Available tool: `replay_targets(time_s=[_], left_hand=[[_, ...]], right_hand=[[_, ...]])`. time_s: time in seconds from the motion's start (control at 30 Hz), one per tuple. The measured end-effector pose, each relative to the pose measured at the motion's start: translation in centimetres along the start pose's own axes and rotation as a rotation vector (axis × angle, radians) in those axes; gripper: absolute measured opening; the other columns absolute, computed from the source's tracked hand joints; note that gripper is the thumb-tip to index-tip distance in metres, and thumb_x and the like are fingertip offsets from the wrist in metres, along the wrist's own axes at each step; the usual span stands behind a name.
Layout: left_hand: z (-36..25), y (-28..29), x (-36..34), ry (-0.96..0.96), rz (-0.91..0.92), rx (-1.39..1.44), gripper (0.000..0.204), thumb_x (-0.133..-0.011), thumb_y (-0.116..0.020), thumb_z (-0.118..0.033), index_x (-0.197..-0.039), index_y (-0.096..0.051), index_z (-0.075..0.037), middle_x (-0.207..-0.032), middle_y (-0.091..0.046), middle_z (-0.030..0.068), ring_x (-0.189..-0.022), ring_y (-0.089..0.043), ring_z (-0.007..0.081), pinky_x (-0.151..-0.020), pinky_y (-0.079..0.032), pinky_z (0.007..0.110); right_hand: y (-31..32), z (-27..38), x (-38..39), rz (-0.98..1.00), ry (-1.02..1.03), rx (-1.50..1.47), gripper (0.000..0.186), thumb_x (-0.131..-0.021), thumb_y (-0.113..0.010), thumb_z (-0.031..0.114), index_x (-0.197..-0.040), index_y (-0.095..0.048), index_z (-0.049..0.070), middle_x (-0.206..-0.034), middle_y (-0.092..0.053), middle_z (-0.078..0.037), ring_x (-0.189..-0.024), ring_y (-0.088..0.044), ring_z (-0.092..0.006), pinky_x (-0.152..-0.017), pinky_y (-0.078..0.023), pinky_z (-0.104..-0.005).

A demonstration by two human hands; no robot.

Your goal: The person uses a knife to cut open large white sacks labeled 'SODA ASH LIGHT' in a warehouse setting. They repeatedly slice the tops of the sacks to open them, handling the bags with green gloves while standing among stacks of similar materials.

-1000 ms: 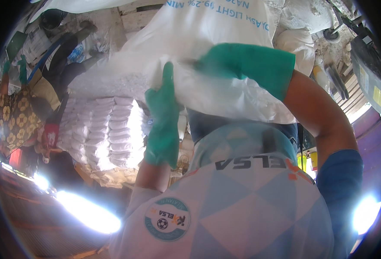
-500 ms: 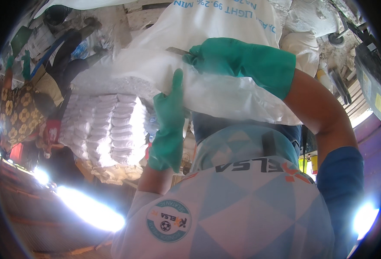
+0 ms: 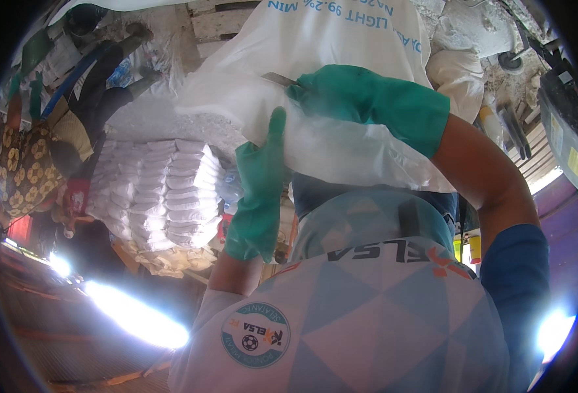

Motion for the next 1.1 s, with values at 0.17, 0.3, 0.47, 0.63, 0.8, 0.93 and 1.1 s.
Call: replay_targets(time_s=[0.17, 0.3, 0.47, 0.63, 0.8, 0.93, 1.1], left_hand=[[0.0, -0.9, 0.5, -0.059, -0.017, -0.062, 0.046, -0.091, -0.075, -0.037, -0.106, -0.072, 0.006, -0.079, -0.067, 0.0031, -0.066, -0.057, 0.0078, -0.057, -0.045, 0.029], [0.2, -0.2, -0.1, -0.163, 0.072, -0.091, 0.048, -0.090, -0.075, -0.041, -0.104, -0.072, 0.006, -0.068, -0.065, 0.0043, -0.058, -0.057, 0.0104, -0.057, -0.047, 0.031], [1.4, 1.3, 1.2, 0.094, 0.009, -0.241, 0.050, -0.088, -0.075, -0.045, -0.097, -0.073, 0.004, -0.062, -0.064, 0.0084, -0.052, -0.058, 0.0162, -0.059, -0.049, 0.032], [-1.1, 3.4, -0.7, -0.086, 0.000, -0.332, 0.051, -0.093, -0.070, -0.044, -0.109, -0.068, 0.004, -0.083, -0.070, 0.0146, -0.075, -0.066, 0.0172, -0.070, -0.052, 0.030], [-7.9, 3.8, -0.1, -0.498, -0.189, -0.134, 0.070, -0.092, -0.065, -0.055, -0.135, -0.054, 0.000, -0.123, -0.064, 0.0214, -0.111, -0.065, 0.0294, -0.093, -0.052, 0.042], [-10.5, 0.6, -0.7, -0.271, -0.319, -0.857, 0.073, -0.088, -0.064, -0.064, -0.124, -0.062, 0.000, -0.111, -0.069, 0.0228, -0.097, -0.067, 0.0351, -0.091, -0.052, 0.044], [-8.2, 1.2, -3.5, -0.071, -0.187, -0.775, 0.061, -0.092, -0.062, -0.059, -0.095, -0.074, 0.001, -0.085, -0.072, 0.0182, -0.083, -0.069, 0.0302, -0.078, -0.053, 0.039]], right_hand=[[0.8, 1.7, -0.8, 0.012, 0.039, 0.064, 0.049, -0.104, -0.037, 0.044, -0.105, -0.068, 0.005, -0.093, -0.070, -0.018, -0.091, -0.066, -0.0360, -0.088, -0.050, -0.0438], [-0.1, 0.2, -1.2, 0.045, 0.004, 0.079, 0.050, -0.104, -0.040, 0.046, -0.112, -0.067, 0.005, -0.093, -0.070, -0.019, -0.092, -0.066, -0.0362, -0.088, -0.049, -0.0442], [0.0, -1.1, 0.3, 0.062, 0.002, 0.149, 0.050, -0.104, -0.041, 0.046, -0.113, -0.066, 0.004, -0.091, -0.070, -0.017, -0.087, -0.067, -0.0354, -0.086, -0.050, -0.0423], [-0.2, -1.8, 0.3, 0.006, 0.038, -0.107, 0.048, -0.105, -0.041, 0.044, -0.107, -0.066, 0.004, -0.088, -0.070, -0.014, -0.083, -0.067, -0.0324, -0.083, -0.050, -0.0403], [-0.5, -1.6, 0.8, -0.027, -0.018, -0.224, 0.046, -0.107, -0.039, 0.043, -0.103, -0.067, 0.006, -0.086, -0.069, -0.011, -0.078, -0.065, -0.0277, -0.081, -0.050, -0.0372], [0.0, -2.3, 1.3, -0.088, -0.168, -0.286, 0.050, -0.107, -0.037, 0.046, -0.099, -0.068, 0.008, -0.085, -0.067, -0.009, -0.074, -0.063, -0.0235, -0.079, -0.049, -0.0339], [1.2, -2.7, 2.0, -0.082, -0.290, -0.384, 0.050, -0.107, -0.037, 0.046, -0.099, -0.069, 0.008, -0.088, -0.067, -0.008, -0.072, -0.062, -0.0224, -0.079, -0.049, -0.0324]])
Point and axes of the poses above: each hand's wrist, its own x-axis away from the middle knuckle, its own y-axis out of the back of the hand, z = x × y, the point moved 10 cm from there along -x, towards the middle knuckle
